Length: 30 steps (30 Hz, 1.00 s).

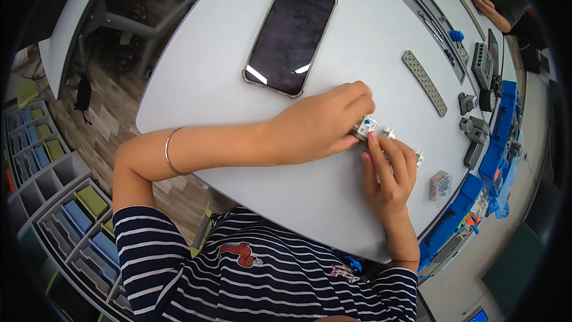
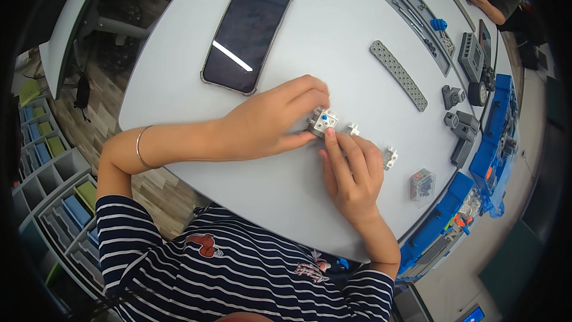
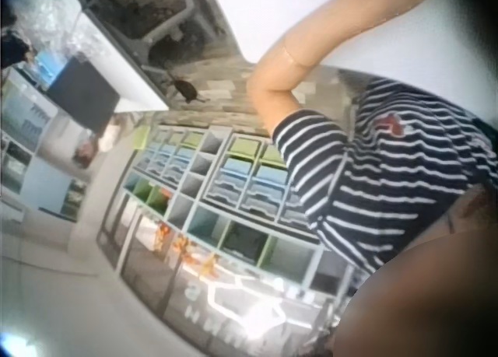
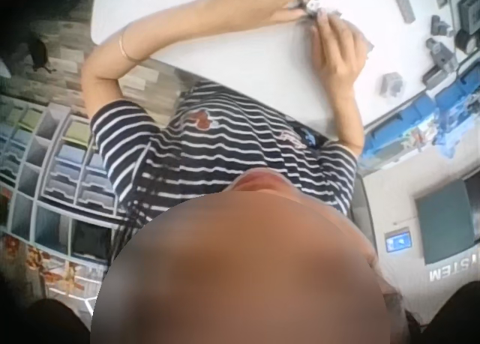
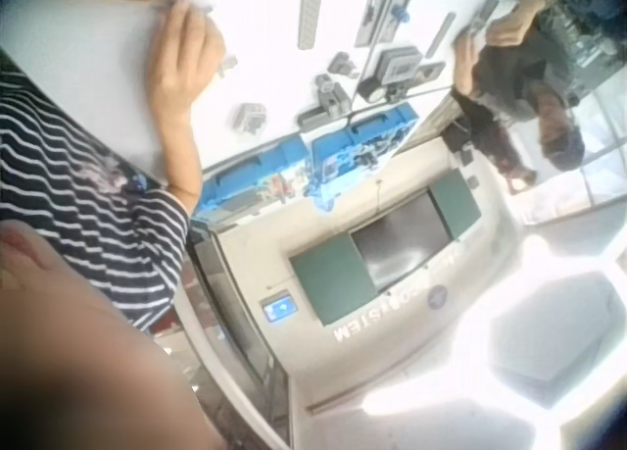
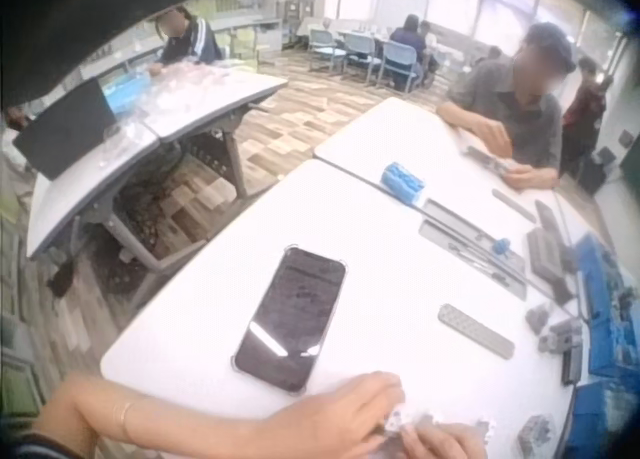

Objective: The person assembles a LEGO Technic model by selecting small parts from a container and attaching them to a long grey beam. They frequently consult a smartphone displaying assembly instructions, then connect additional beams and small components to build the structure.

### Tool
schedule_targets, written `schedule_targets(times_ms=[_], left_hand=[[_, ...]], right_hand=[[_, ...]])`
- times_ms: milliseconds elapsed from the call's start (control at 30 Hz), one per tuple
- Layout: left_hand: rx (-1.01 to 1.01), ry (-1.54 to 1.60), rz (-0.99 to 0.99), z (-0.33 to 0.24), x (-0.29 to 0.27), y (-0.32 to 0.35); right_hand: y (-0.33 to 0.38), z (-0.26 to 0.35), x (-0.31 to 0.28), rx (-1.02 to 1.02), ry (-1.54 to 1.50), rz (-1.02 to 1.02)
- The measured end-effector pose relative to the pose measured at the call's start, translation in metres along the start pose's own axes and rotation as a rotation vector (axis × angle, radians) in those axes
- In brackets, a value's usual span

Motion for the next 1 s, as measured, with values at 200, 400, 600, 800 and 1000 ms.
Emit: schedule_targets(times_ms=[200, 400, 600, 800, 1000], left_hand=[[-0.197, -0.571, -0.202, -0.038, -0.021, 0.026], [-0.263, -0.727, -0.136, -0.027, -0.013, 0.022], [-0.029, -0.615, -0.146, -0.05, -0.002, 0.021], [-0.069, -0.679, -0.022, -0.029, 0.015, 0.014], [-0.074, -0.733, 0.08, -0.024, 0.023, 0.015]], right_hand=[[-0.001, 0.0, -0.004, -0.005, -0.016, -0.048], [-0.003, -0.002, -0.004, -0.008, -0.035, -0.07], [-0.003, -0.003, -0.005, -0.019, -0.058, -0.082], [0.001, -0.002, -0.006, -0.038, -0.11, -0.087], [0.003, -0.012, -0.009, 0.011, -0.104, -0.106]])
Point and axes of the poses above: each hand's wrist, its own y-axis away from the middle knuckle, its own x-axis out of the palm, z = x × y, the point moved 10 cm from there along -y, towards the middle knuckle, and after that the axes turned 15 degrees about z, right-handed, at the moved point
